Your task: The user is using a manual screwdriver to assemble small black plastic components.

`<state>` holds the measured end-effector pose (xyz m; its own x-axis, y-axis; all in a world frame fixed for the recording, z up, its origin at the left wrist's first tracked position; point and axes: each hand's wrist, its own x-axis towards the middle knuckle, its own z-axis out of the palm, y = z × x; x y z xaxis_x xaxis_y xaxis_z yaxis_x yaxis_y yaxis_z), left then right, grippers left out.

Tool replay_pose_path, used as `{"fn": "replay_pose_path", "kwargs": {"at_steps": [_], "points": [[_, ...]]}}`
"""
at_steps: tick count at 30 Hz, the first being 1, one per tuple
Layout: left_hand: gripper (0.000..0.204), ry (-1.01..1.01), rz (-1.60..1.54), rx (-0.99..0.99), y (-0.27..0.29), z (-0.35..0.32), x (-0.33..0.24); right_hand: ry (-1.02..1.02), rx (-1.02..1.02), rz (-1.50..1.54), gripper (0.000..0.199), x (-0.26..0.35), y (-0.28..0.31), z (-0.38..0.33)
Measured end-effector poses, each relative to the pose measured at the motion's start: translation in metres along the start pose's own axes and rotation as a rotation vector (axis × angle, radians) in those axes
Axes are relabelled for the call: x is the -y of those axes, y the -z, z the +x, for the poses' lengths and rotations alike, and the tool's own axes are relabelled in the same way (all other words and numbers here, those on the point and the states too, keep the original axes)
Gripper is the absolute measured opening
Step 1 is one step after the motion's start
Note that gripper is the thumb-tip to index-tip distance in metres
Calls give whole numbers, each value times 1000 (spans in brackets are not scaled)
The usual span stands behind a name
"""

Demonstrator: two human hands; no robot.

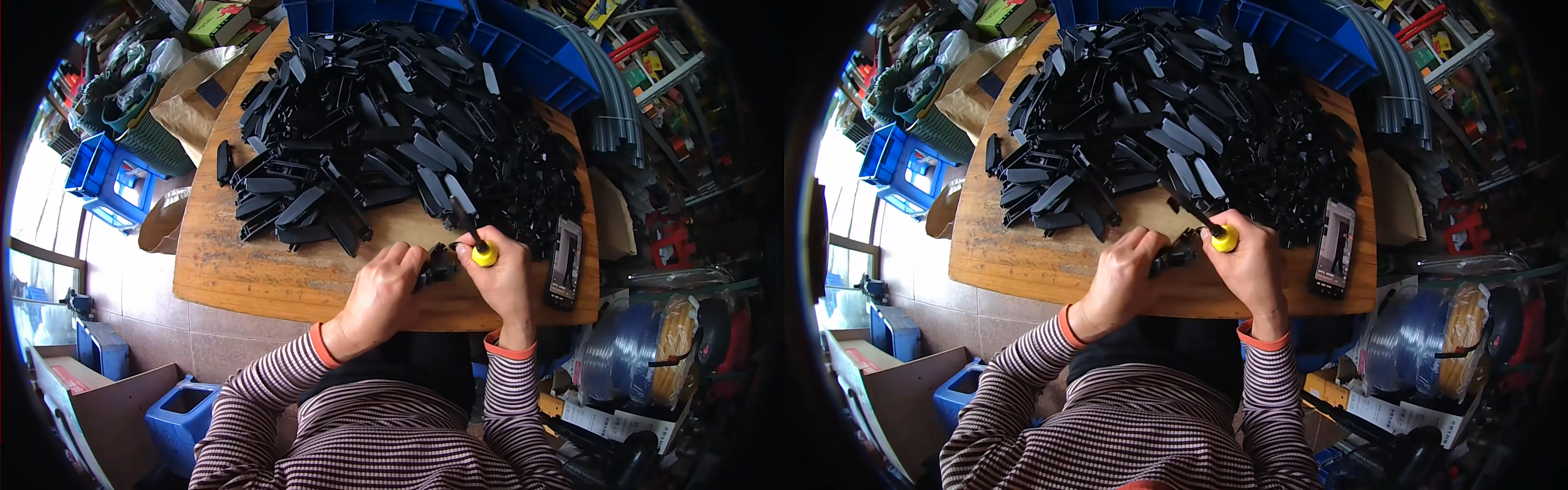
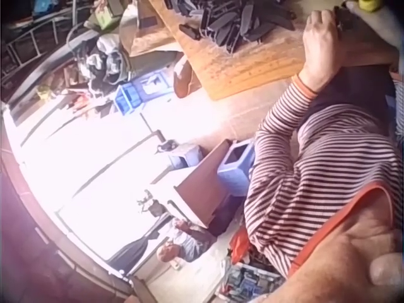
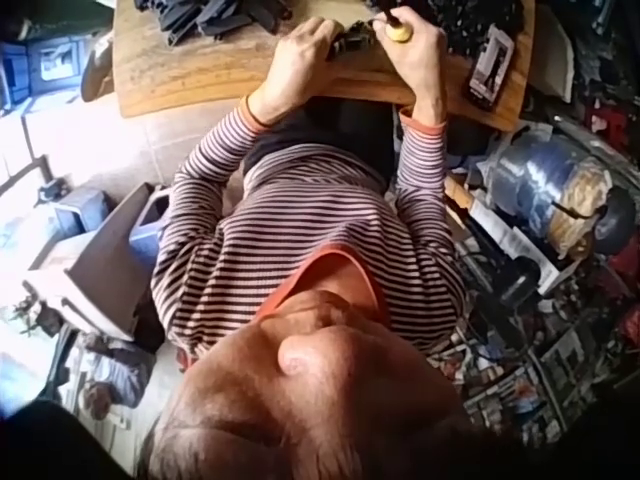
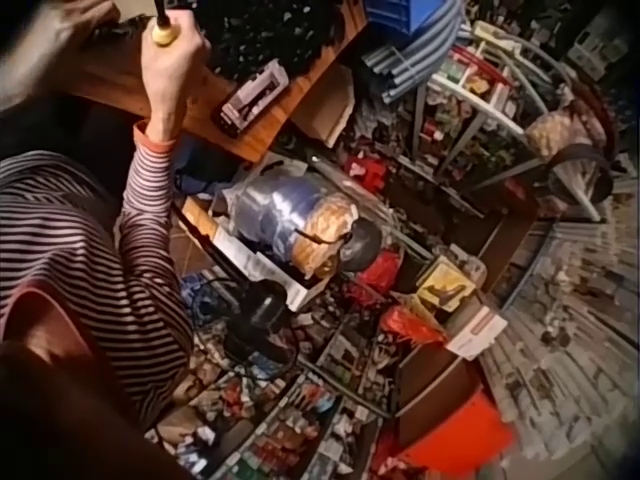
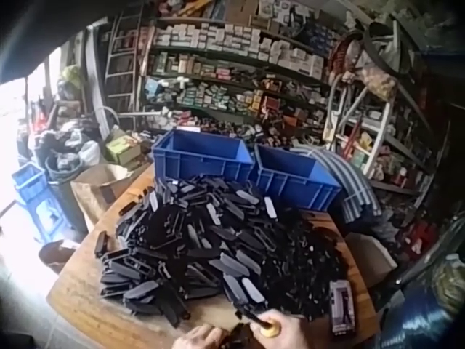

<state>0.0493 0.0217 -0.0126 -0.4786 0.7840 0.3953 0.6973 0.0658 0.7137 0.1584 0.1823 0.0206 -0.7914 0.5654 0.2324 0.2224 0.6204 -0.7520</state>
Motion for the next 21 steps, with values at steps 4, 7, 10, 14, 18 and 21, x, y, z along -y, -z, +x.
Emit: {"fn": "replay_pose_path", "kwargs": {"at_steps": [4,7,10,14,18,21], "points": [[33,52,-35,6,4,-11,-8,65,-4,-21,13,-2,-8,-2],[38,-215,28,28,9,-15,-4,83,-7,-45,15,2,-7,-2],[43,-350,66,63,6,-19,-1,142,13,-122,18,3,-12,-1],[47,-357,82,138,-5,-22,-3,221,50,-302,20,14,-15,-4],[45,-366,72,190,-7,-25,-3,322,155,-424,18,19,-10,-2],[45,-348,62,202,-5,-27,0,366,206,-368,16,17,-5,1]]}}
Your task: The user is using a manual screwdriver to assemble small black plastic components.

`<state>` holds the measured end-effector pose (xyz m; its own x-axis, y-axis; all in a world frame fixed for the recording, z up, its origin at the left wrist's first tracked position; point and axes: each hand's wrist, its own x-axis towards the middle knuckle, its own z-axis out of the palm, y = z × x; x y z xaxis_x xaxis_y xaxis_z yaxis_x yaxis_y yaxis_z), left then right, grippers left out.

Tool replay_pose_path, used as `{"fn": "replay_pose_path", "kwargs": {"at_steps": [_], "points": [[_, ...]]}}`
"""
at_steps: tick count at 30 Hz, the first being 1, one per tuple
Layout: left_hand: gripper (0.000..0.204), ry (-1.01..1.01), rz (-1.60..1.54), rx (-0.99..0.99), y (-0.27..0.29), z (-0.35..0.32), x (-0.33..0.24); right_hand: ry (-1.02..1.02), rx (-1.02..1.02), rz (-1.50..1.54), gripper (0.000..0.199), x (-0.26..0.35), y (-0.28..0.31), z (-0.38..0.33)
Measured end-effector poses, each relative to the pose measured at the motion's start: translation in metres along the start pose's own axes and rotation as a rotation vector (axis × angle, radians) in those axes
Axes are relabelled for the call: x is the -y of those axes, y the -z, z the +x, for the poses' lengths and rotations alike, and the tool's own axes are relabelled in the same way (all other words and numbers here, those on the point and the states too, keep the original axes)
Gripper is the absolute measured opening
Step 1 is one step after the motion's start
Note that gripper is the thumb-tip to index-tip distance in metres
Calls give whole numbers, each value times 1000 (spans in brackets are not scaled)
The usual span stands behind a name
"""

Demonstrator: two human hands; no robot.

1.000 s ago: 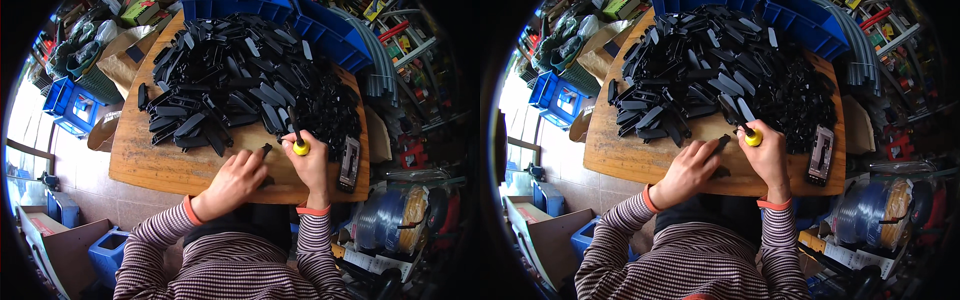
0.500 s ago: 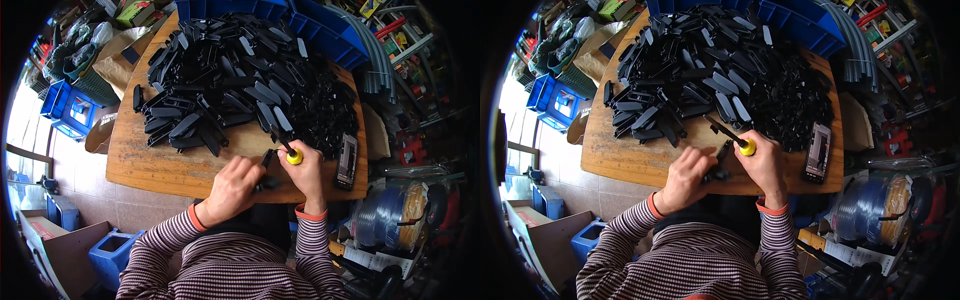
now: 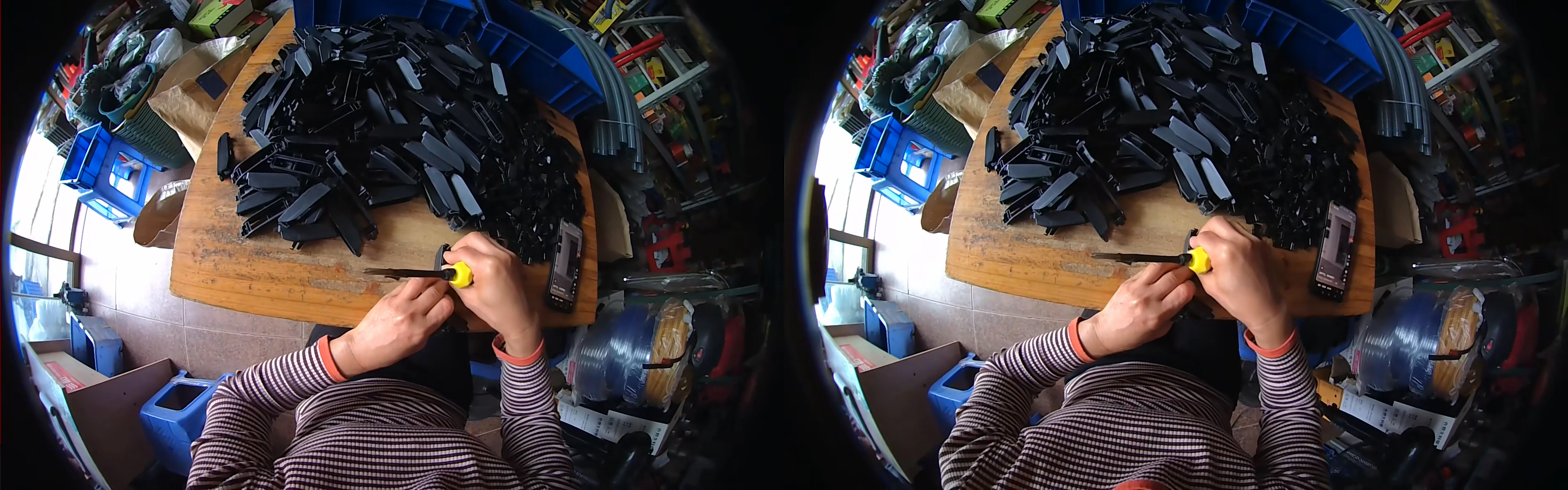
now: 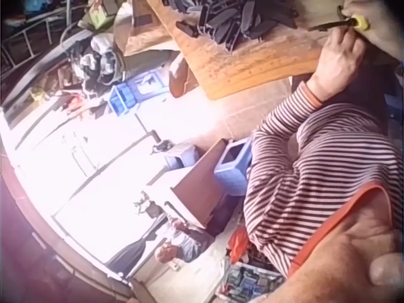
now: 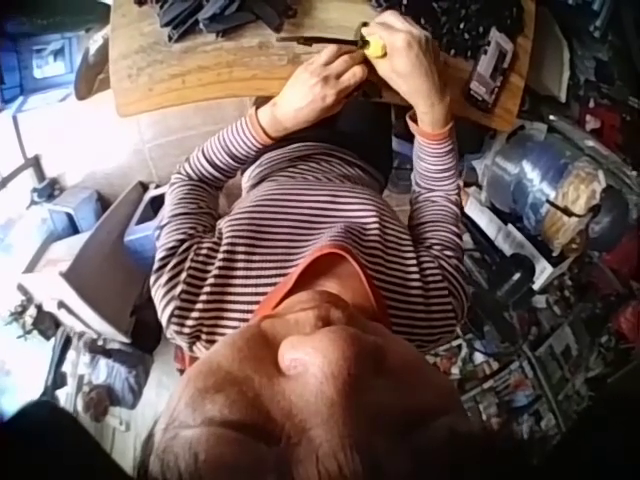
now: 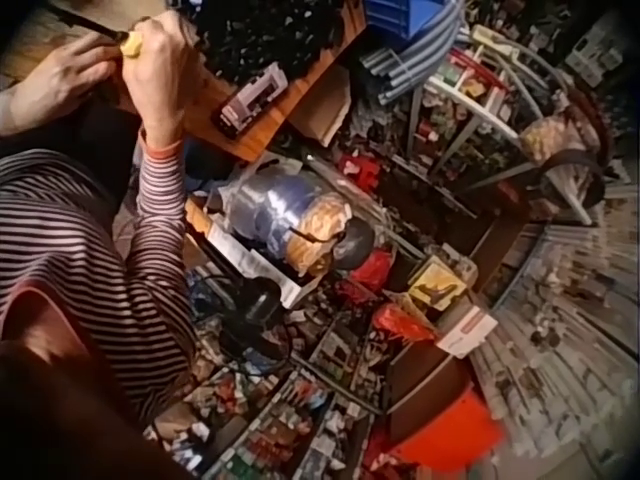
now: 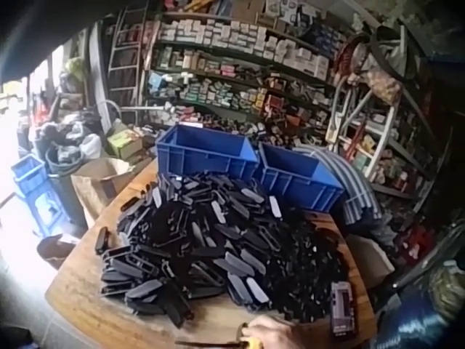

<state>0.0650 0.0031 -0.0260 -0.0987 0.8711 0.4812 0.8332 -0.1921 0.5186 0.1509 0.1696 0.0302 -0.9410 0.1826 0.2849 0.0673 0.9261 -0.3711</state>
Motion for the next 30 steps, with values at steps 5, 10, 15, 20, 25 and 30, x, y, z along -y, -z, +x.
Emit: {"fn": "replay_pose_path", "kwargs": {"at_steps": [5,10,15,20,25,30], "points": [[42,-19,26,-48,0,5,1,-96,-290,531,13,1,18,16],[39,-27,1,-46,-3,5,-3,-188,-509,1030,16,-7,-26,26],[42,-31,-27,-15,0,4,8,-209,-596,1094,15,-24,8,23],[48,-184,102,6,34,33,26,-533,-403,306,15,-41,39,-8],[29,-457,178,291,24,61,59,-499,-265,-110,22,-46,-2,-28],[38,-361,69,119,73,95,68,-522,-203,-16,24,-46,11,-36]]}}
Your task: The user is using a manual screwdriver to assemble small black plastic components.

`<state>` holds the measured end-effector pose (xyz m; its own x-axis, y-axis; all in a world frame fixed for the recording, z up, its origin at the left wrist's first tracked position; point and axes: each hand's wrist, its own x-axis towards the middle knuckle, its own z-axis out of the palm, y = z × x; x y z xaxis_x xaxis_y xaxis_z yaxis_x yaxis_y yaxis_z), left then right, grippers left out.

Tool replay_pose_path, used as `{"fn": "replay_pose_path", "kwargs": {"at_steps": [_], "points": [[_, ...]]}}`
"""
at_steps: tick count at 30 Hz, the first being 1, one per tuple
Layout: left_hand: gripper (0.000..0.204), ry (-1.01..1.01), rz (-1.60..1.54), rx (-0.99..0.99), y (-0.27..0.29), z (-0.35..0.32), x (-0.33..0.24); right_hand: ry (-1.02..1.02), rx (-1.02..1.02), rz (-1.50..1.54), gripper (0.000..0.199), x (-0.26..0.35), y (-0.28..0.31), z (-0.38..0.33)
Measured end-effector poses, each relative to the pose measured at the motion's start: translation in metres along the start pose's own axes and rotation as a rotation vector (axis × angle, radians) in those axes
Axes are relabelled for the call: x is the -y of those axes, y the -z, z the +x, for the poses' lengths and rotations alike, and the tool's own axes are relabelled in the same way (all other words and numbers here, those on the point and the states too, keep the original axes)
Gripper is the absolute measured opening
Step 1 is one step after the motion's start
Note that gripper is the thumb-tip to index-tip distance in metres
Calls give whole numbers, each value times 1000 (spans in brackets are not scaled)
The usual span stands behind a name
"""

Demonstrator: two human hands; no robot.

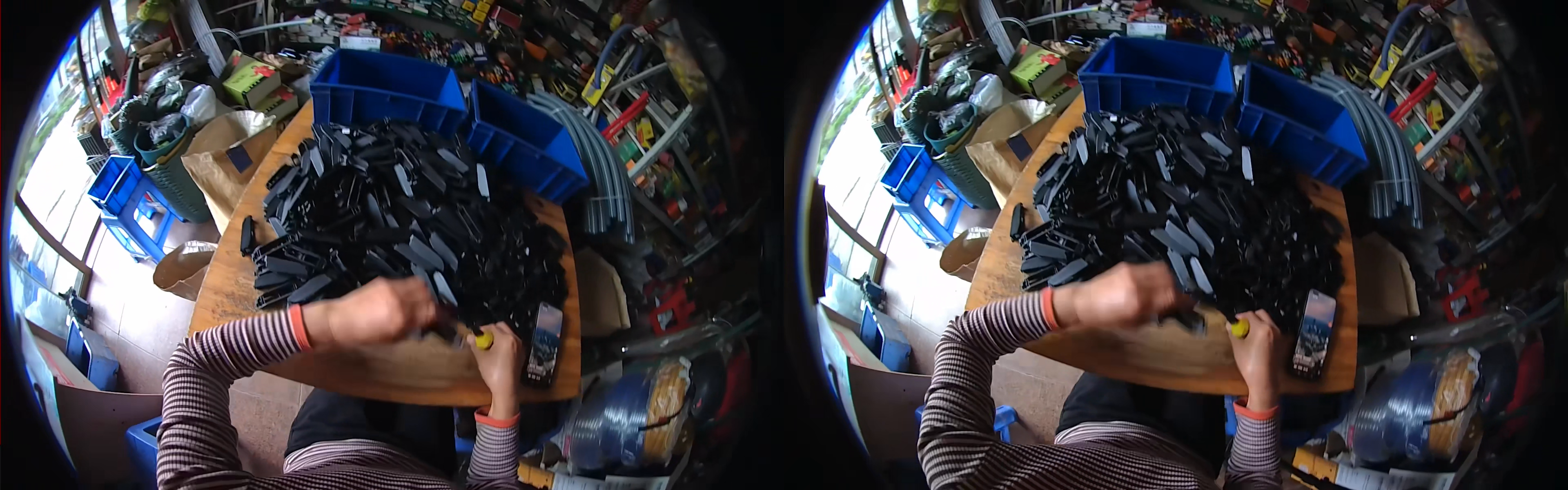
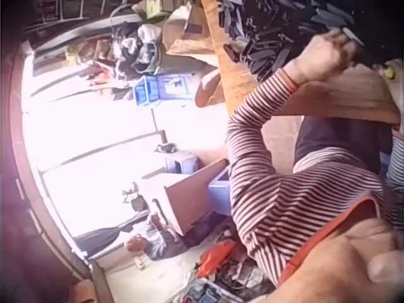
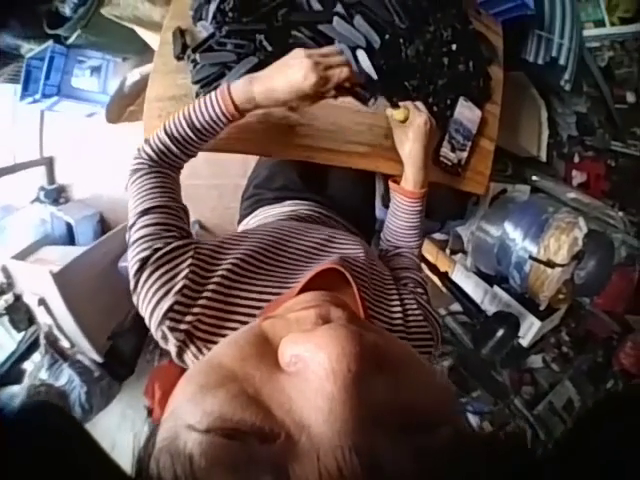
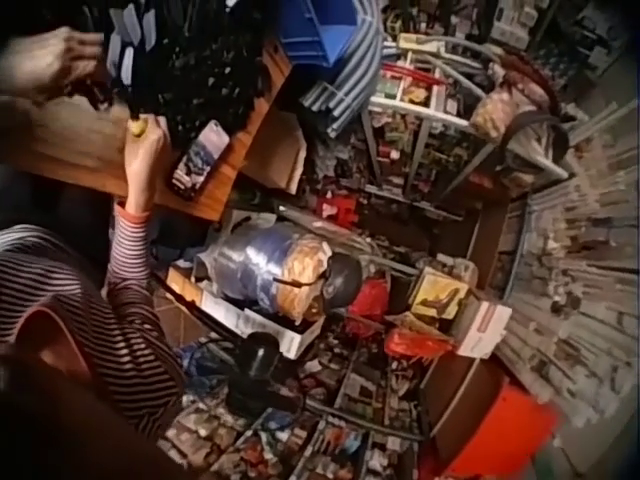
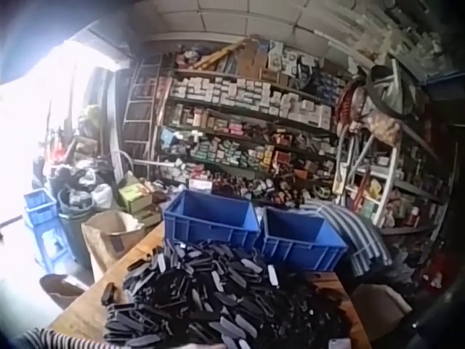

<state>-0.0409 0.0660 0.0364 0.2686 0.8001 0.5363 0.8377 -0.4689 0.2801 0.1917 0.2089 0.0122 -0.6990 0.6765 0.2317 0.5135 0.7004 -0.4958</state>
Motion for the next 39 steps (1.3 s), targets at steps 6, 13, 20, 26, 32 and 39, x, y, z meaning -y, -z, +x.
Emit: {"fn": "replay_pose_path", "kwargs": {"at_steps": [6,13,20,26,32,39], "points": [[38,462,88,-334,139,128,172,-2,34,11,22,9,0,4],[52,470,379,398,79,114,224,-36,-7,25,20,3,0,1],[35,352,464,76,56,46,209,-50,26,-18,22,3,4,9],[34,309,562,-136,49,34,161,-18,54,-62,26,-1,-3,11],[42,274,219,-65,1,-13,-24,-31,57,36,26,-11,1,-1],[44,812,161,-169,-73,-24,-99,11,15,-116,26,11,-6,5]]}}
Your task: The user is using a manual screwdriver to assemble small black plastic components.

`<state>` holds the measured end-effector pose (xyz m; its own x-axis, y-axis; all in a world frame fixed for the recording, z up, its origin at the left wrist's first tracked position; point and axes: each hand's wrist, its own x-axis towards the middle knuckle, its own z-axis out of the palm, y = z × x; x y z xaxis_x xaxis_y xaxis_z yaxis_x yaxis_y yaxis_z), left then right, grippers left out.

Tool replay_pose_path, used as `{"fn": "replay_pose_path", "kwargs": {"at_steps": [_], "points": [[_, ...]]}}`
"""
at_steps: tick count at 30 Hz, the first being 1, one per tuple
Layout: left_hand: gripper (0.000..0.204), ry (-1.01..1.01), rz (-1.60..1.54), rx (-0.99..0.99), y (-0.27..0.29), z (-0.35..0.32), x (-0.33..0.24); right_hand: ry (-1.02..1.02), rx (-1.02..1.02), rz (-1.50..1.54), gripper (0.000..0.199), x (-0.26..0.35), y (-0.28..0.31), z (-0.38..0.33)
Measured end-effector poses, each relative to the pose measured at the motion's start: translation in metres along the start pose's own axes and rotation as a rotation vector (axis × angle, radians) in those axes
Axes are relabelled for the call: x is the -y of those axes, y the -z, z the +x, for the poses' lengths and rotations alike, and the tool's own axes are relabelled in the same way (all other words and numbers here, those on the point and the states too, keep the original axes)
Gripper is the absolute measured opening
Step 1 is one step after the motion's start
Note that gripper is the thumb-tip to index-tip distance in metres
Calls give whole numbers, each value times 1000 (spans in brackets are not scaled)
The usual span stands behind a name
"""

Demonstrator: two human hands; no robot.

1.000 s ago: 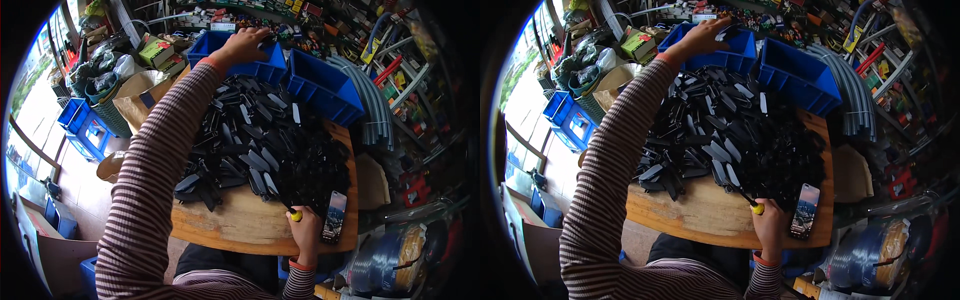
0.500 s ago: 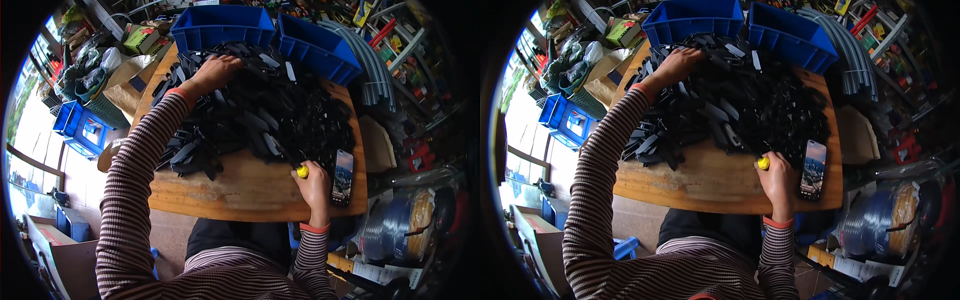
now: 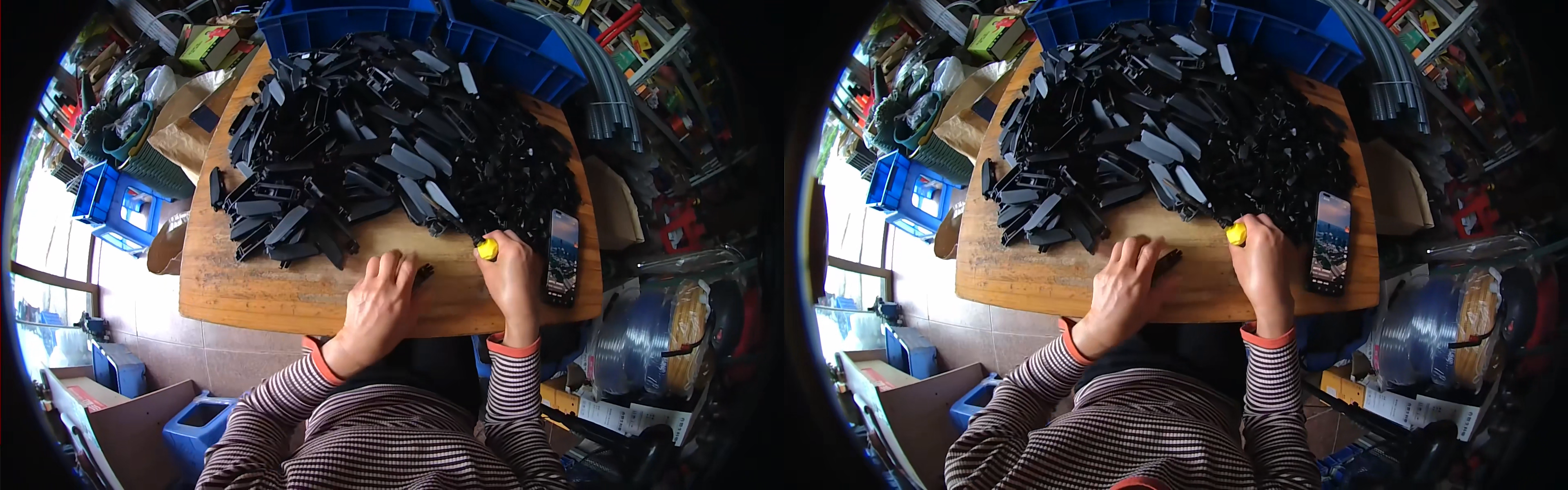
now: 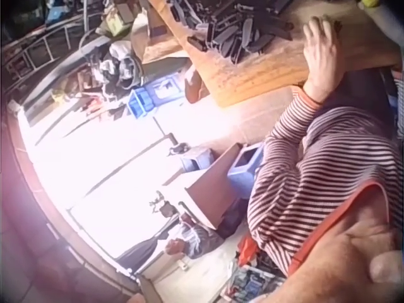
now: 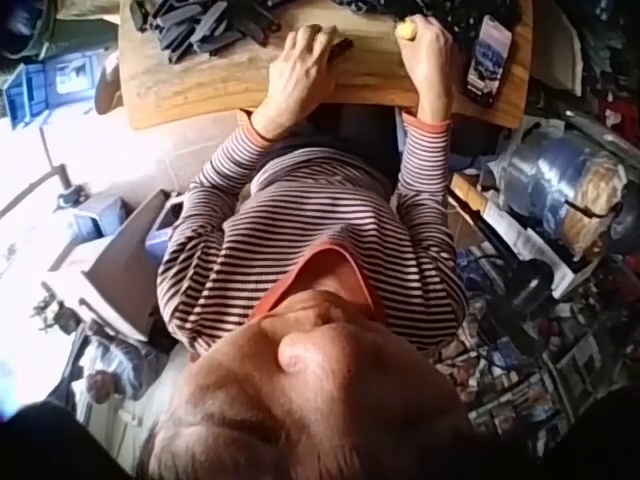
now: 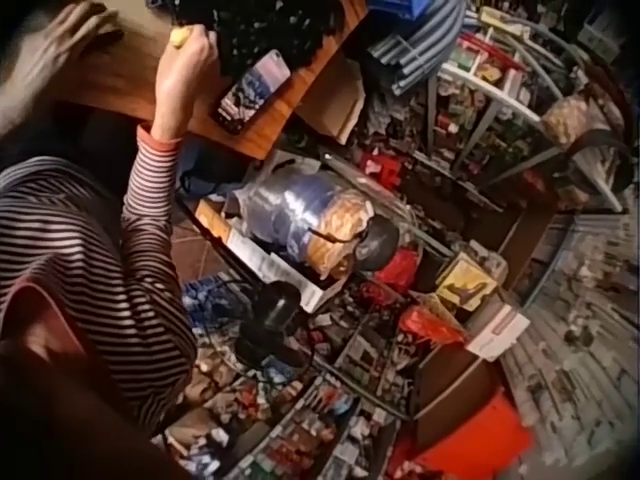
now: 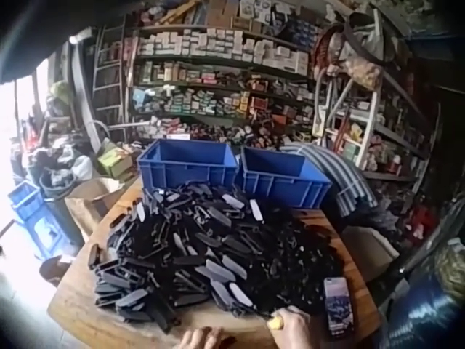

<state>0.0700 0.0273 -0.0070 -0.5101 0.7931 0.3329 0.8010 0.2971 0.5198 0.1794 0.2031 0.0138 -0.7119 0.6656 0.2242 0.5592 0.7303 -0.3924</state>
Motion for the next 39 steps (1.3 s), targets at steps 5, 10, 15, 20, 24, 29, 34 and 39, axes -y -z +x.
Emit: {"fn": "replay_pose_path", "kwargs": {"at_steps": [5,10,15,20,24,29,34,39], "points": [[48,-203,-244,47,28,-14,32,11,40,76,19,-7,8,5],[51,-493,-231,257,35,-14,51,275,110,60,15,-14,13,20],[52,-495,-237,267,25,-12,41,427,173,80,15,-8,12,20],[51,-493,-227,245,18,-8,39,194,208,102,17,0,14,15],[52,-517,-221,227,16,-4,38,187,237,73,19,3,12,12],[51,-522,-203,211,12,-7,41,190,191,230,19,31,6,13],[47,-513,-222,205,11,-7,40,337,150,391,19,49,-11,14],[49,-504,-240,183,10,-9,40,532,87,195,23,49,-16,14]]}}
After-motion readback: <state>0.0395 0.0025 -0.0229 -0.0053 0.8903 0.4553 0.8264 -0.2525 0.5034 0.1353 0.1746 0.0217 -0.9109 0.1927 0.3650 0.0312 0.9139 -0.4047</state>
